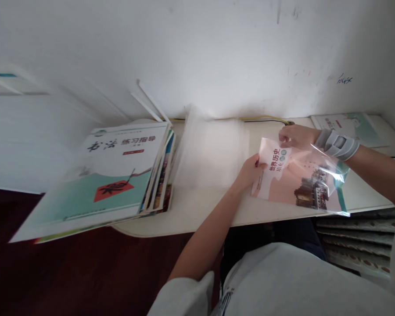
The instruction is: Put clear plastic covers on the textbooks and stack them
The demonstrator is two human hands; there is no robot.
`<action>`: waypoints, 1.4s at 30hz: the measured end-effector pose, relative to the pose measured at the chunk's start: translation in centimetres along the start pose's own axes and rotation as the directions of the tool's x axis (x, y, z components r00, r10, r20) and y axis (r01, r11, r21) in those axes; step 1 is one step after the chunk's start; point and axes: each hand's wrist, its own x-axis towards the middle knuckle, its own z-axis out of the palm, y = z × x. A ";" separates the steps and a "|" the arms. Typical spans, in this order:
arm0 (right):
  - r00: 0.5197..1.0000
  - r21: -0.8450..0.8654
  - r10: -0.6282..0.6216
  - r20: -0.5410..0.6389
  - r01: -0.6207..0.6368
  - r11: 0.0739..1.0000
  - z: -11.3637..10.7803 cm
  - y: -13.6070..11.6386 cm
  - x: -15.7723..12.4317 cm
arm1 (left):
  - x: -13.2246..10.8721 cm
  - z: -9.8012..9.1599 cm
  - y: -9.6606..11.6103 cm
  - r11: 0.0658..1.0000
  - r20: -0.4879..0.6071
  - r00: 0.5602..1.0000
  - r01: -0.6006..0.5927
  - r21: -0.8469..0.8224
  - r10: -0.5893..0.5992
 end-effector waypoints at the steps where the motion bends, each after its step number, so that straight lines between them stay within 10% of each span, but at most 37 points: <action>1: 1.000 0.004 -0.016 -0.003 0.016 1.000 0.1 0.2 0.0 | 0.0 0.0 0.0 1.000 0.000 1.000 -0.001 0.002 0.001; 6: 0.993 0.057 -0.103 -0.054 0.106 0.993 0.0 1.1 -0.5 | 0.1 0.1 -0.3 0.995 0.026 0.999 0.039 -0.097 -0.037; 15: 0.973 0.045 0.161 -0.163 -0.155 0.987 -1.0 0.6 -1.6 | -0.1 -0.1 -0.3 0.999 0.039 0.999 0.031 -0.015 -0.030; 19: 0.757 0.173 0.361 -0.545 -0.320 0.932 -3.9 0.3 -4.6 | 0.2 0.1 -0.9 0.998 -0.005 0.999 0.037 -0.054 -0.037; 23: 0.580 0.049 0.241 -0.779 -0.326 0.944 -3.4 -2.2 -10.2 | -0.7 0.1 -0.4 0.963 -0.317 0.917 -0.188 0.195 0.243; 27: 0.753 -0.079 0.109 -0.649 -0.209 0.975 5.1 -4.9 -13.2 | -2.7 2.2 1.1 0.740 -0.067 0.851 -0.410 0.534 0.520; 32: 0.904 -0.112 0.151 -0.401 -0.212 0.971 15.5 -5.9 -12.4 | -3.4 6.7 1.8 0.456 0.449 0.829 -0.558 0.694 0.332; 38: 0.905 -0.118 0.225 -0.361 -0.283 0.952 17.0 -2.8 -12.9 | -1.5 7.2 0.5 0.377 0.403 0.880 -0.472 0.797 0.250; 42: 0.800 -0.114 0.455 -0.391 -0.533 0.838 16.5 1.7 -16.5 | -0.2 4.5 -0.2 0.383 0.279 0.947 -0.321 0.866 0.162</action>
